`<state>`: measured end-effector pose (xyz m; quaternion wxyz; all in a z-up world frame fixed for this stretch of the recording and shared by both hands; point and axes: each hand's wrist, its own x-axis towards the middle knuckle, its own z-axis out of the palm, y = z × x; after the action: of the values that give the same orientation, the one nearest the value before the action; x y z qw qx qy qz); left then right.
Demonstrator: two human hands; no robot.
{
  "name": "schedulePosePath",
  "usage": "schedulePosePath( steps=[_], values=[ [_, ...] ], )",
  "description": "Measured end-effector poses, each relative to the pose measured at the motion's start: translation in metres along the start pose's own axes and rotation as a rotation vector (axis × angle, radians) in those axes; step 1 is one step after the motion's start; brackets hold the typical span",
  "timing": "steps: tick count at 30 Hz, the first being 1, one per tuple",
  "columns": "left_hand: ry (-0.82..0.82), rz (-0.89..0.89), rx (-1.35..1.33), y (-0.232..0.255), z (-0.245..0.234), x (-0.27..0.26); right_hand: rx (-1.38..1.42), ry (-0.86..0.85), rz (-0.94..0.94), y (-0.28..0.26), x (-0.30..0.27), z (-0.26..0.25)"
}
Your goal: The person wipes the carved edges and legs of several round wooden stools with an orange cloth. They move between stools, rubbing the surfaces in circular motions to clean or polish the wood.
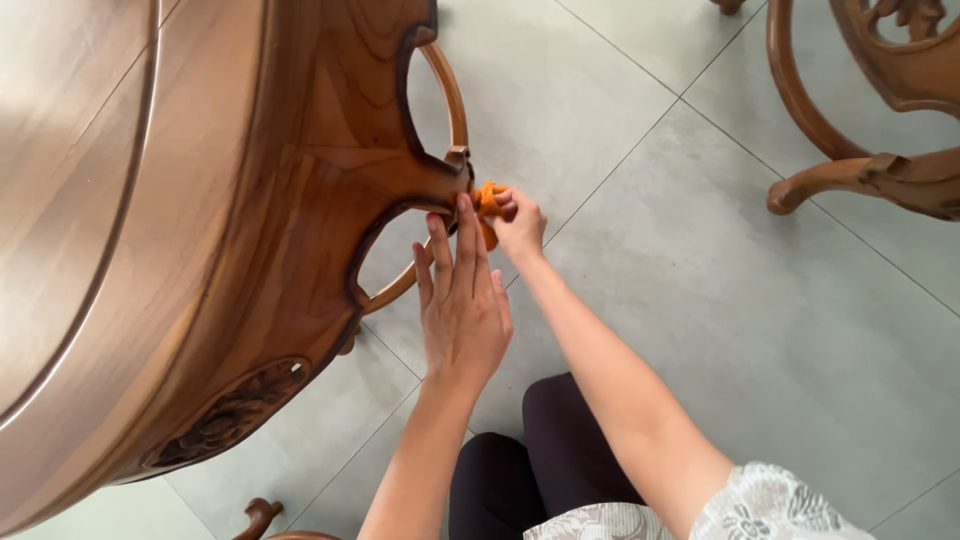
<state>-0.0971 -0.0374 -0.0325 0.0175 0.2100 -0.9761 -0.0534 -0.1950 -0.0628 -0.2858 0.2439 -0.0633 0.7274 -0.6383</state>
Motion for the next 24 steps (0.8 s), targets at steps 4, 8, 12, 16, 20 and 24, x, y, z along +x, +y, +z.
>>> schedulePosePath(
  steps=[4, 8, 12, 16, 20, 24],
  values=[
    [0.005, 0.004, -0.019, 0.001, -0.001, -0.001, -0.164, 0.002, -0.002, 0.003, 0.013, 0.000],
    [0.012, 0.007, -0.010, -0.001, 0.000, 0.003, -0.260, 0.016, -0.110, -0.021, 0.002, -0.009],
    [-0.050, -0.006, 0.023, -0.005, -0.001, 0.000, -0.575, -0.039, -0.113, -0.030, 0.004, -0.012],
    [-0.019, 0.011, 0.019, -0.006, -0.011, -0.001, -0.629, -0.029, -0.113, -0.030, 0.016, 0.003],
    [0.011, 0.024, -0.033, -0.007, -0.007, 0.000, -0.610, -0.053, -0.182, -0.028, 0.012, -0.014],
    [0.022, 0.025, -0.046, -0.004, -0.018, 0.000, -0.609, -0.045, -0.156, 0.000, 0.015, -0.008]
  ],
)
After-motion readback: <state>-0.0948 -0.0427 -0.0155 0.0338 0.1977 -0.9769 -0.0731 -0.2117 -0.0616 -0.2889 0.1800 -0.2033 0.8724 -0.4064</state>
